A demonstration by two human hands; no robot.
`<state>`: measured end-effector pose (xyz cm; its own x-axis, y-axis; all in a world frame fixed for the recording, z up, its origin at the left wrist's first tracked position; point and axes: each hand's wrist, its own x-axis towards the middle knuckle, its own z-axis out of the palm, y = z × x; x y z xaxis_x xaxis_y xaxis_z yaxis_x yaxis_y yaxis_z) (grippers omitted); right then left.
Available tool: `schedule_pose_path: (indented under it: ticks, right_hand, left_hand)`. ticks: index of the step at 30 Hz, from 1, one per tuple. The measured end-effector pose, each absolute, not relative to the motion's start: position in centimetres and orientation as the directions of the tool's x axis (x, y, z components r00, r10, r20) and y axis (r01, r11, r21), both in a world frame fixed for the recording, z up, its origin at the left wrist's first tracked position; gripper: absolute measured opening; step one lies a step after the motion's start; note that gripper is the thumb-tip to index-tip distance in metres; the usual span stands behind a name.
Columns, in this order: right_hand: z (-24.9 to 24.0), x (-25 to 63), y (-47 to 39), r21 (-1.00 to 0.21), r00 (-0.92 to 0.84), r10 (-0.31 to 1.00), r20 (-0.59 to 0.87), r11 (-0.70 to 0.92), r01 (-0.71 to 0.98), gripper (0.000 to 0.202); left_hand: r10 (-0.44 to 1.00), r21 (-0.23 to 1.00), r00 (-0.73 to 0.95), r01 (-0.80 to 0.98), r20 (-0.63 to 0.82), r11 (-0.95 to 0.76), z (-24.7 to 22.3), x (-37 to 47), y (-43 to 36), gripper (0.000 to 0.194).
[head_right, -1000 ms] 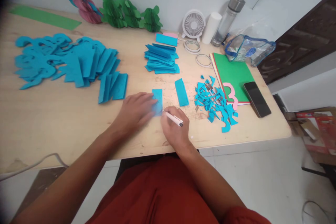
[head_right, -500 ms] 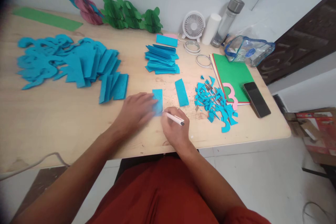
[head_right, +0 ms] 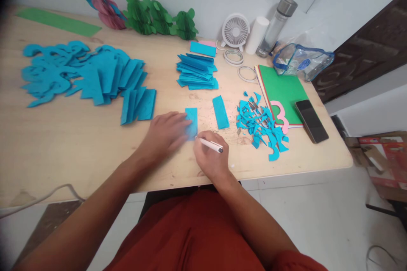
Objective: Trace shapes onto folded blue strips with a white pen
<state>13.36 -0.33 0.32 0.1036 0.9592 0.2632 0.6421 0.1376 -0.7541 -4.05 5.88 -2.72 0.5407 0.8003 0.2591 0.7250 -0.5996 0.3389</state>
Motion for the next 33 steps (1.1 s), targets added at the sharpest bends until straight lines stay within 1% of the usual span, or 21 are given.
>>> schedule_pose_path:
  ticks: [6,14,23,29,33]
  right_hand:
    - [0.41,13.36,-0.35,-0.763,0.091,0.966,0.241,0.131,0.633,0.013]
    - [0.2,13.45,-0.2,-0.796,0.15,0.962,0.23,0.098,0.597,0.013]
    - [0.28,13.36,-0.17,-0.786,0.1,0.969,0.225,0.12,0.606,0.012]
    - [0.41,13.32,-0.14,-0.76,0.125,0.96,0.249,0.114,0.64,0.013]
    - [0.49,13.32,-0.16,-0.754,0.096,0.966,0.24,0.123,0.646,0.012]
  left_hand:
    - [0.802,0.339,0.537,0.727,0.261,-0.597,-2.73,-4.05,5.95,0.038]
    - [0.806,0.339,0.537,0.731,0.249,-0.592,-2.55,-3.99,5.91,0.038]
    - [0.808,0.341,0.534,0.732,0.25,-0.59,-2.58,-3.98,5.86,0.039]
    - [0.81,0.345,0.535,0.732,0.241,-0.587,-2.56,-4.03,5.85,0.038]
    - [0.813,0.347,0.535,0.735,0.231,-0.583,-2.41,-3.98,5.88,0.038]
